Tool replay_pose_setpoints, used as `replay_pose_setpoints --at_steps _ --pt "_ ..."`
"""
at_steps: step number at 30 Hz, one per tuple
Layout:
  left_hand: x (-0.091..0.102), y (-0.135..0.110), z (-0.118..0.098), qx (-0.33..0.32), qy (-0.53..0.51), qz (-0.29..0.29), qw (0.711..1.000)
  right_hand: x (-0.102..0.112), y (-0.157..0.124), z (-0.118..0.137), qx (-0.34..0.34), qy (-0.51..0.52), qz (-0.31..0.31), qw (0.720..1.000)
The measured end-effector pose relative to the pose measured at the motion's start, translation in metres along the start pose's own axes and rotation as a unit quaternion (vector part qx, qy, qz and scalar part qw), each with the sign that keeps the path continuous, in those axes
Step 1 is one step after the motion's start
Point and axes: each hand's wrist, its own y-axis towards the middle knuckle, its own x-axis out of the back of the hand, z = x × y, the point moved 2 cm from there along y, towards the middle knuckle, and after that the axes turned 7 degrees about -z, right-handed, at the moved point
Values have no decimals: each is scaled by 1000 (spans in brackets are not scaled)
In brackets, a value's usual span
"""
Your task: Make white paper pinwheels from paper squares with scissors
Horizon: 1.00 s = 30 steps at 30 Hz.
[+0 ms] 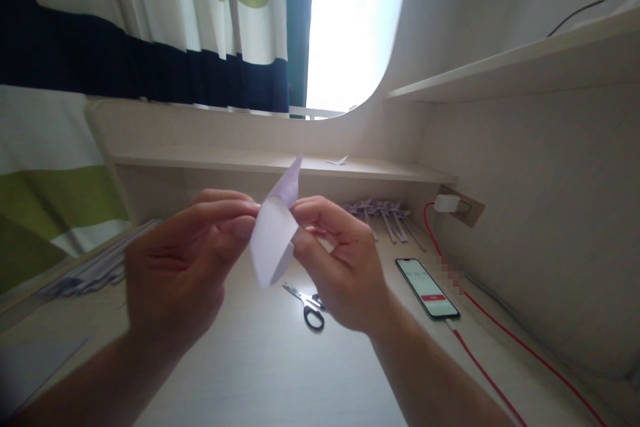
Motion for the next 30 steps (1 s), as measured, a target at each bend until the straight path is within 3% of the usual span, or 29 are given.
replay_pose_setpoints --at_steps 5,8,13,18,23,30 --pt "4 1 -9 -139 67 6 988 4 2 -17 -123 162 71 977" --pt "4 2 -11 -185 82 14 979 3 1 -20 -167 220 99 956" --pt "4 2 -14 -184 85 25 979 3 3 -18 -203 227 112 946" --pt "4 5 -15 -179 84 47 979 5 4 -17 -197 252 126 939" --pt "6 8 -10 -156 79 65 982 8 2 -24 -176 213 94 957" --pt "8 8 1 -105 53 54 992 2 -2 -12 -150 147 107 972"
